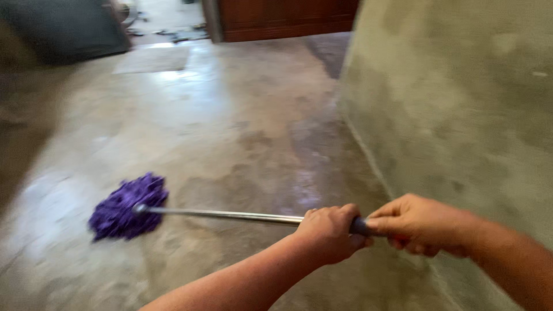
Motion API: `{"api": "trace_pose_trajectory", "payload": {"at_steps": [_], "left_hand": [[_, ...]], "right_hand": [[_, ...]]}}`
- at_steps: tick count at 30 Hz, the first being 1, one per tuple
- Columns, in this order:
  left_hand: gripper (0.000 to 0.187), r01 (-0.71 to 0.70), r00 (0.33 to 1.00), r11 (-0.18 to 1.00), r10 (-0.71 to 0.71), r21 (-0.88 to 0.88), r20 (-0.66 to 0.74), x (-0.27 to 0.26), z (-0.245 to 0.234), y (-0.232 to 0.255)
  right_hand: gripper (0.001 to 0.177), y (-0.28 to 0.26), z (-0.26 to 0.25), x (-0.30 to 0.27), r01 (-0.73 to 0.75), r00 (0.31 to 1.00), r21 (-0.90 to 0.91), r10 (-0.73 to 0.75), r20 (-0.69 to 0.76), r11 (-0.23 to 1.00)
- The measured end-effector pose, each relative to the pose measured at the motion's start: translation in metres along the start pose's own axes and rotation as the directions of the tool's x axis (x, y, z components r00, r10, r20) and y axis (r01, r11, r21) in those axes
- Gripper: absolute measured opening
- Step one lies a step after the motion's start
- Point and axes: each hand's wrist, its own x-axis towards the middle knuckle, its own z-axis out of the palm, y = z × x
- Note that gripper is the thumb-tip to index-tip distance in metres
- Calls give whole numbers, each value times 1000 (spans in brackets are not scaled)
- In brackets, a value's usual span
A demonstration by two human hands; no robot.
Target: The person mops a concrete floor using a purple mop, pushing and pulling it across the surface.
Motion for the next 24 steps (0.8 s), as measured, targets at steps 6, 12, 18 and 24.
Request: {"api": "trace_pose_trajectory", "payload": {"at_steps": [6, 12, 18, 24], "left_hand": [[46, -158, 987, 980, 157, -123, -12, 57, 22, 68], [41, -152, 988, 986, 154, -71, 24, 60, 10, 20], [30, 8, 997, 996, -15, -92, -73, 50, -39, -82], [43, 159, 972, 984, -142, 78, -185, 26, -124, -218]], "right_hand": [[40, 28, -89, -41, -63, 986, -119, 43, -159, 991], [42, -9, -57, -22, 3, 997, -93, -10, -76, 996], [42, -97, 4, 39, 70, 995, -80, -75, -63, 994], [43, -225, 90, 117, 174, 985, -106, -173, 11, 979]]}}
